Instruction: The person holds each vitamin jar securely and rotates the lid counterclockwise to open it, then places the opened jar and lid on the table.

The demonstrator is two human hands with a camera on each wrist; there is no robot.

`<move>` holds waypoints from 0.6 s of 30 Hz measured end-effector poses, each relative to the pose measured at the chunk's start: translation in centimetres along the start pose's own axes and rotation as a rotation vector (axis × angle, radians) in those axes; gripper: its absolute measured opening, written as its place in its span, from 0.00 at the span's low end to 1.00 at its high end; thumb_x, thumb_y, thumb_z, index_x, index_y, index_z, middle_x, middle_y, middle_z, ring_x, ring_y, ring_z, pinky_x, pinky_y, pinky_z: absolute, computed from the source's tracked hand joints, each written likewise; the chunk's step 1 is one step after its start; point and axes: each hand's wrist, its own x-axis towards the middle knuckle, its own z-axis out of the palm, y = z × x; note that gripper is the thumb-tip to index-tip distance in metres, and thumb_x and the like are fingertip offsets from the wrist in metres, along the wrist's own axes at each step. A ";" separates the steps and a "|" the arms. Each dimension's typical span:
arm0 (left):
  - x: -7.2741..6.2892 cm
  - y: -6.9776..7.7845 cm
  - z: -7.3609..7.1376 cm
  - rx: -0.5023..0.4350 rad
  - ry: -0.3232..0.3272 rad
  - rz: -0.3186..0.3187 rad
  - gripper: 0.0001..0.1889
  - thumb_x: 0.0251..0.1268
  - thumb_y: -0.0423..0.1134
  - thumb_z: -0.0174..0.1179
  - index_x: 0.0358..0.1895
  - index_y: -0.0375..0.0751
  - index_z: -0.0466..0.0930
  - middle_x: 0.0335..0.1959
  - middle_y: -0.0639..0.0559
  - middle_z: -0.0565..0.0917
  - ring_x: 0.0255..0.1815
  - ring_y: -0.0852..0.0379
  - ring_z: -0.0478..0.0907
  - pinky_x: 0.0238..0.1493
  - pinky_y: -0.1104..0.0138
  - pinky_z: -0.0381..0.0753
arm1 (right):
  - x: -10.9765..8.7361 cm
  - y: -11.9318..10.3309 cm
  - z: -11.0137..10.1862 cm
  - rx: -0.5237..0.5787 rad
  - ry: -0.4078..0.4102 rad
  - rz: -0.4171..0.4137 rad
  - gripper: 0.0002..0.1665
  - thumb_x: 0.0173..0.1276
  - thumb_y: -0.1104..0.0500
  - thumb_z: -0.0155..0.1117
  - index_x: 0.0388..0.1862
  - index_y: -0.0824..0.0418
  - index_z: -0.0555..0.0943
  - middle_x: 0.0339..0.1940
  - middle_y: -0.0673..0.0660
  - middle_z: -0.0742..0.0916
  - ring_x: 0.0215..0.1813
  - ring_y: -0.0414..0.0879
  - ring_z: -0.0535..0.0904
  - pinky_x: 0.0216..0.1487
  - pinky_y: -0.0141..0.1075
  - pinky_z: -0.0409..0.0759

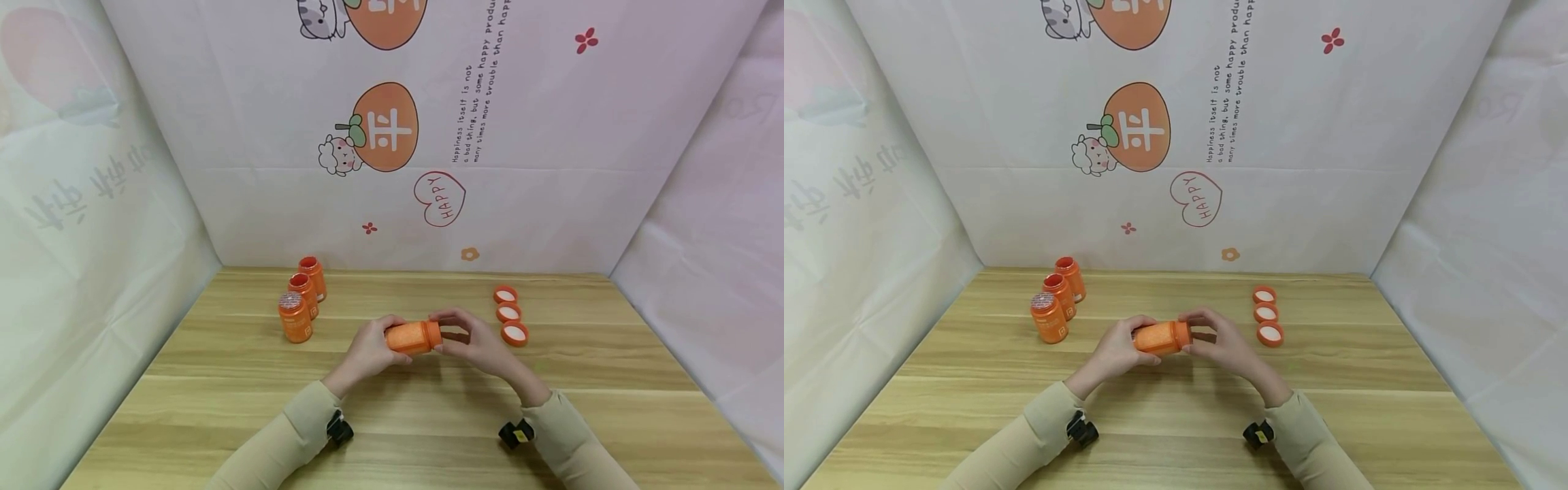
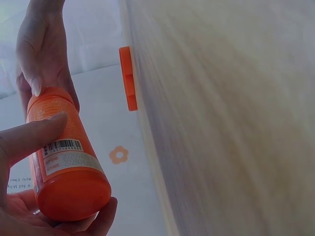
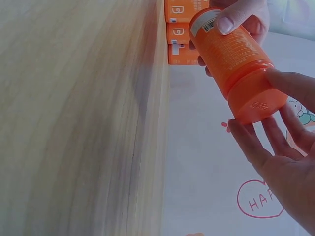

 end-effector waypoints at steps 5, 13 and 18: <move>0.0 0.0 0.0 0.002 0.000 0.005 0.32 0.34 0.34 0.78 0.51 0.42 0.80 0.45 0.49 0.84 0.41 0.54 0.77 0.44 0.59 0.75 | 0.1 0.0 0.1 0.024 0.011 -0.035 0.27 0.58 0.65 0.69 0.57 0.61 0.74 0.58 0.58 0.78 0.63 0.54 0.73 0.60 0.40 0.74; 0.0 0.0 0.0 0.009 -0.004 0.004 0.31 0.34 0.34 0.78 0.51 0.42 0.80 0.45 0.49 0.84 0.40 0.54 0.77 0.44 0.59 0.75 | 0.0 -0.1 0.1 0.024 0.022 -0.050 0.26 0.57 0.68 0.70 0.55 0.59 0.75 0.59 0.60 0.78 0.64 0.54 0.72 0.60 0.43 0.74; 0.0 0.1 0.0 0.007 -0.006 0.001 0.31 0.35 0.35 0.78 0.51 0.42 0.79 0.45 0.49 0.84 0.41 0.54 0.77 0.45 0.59 0.75 | 0.0 -0.2 0.1 0.014 0.036 -0.054 0.25 0.59 0.65 0.68 0.56 0.61 0.74 0.58 0.60 0.78 0.62 0.55 0.73 0.59 0.47 0.75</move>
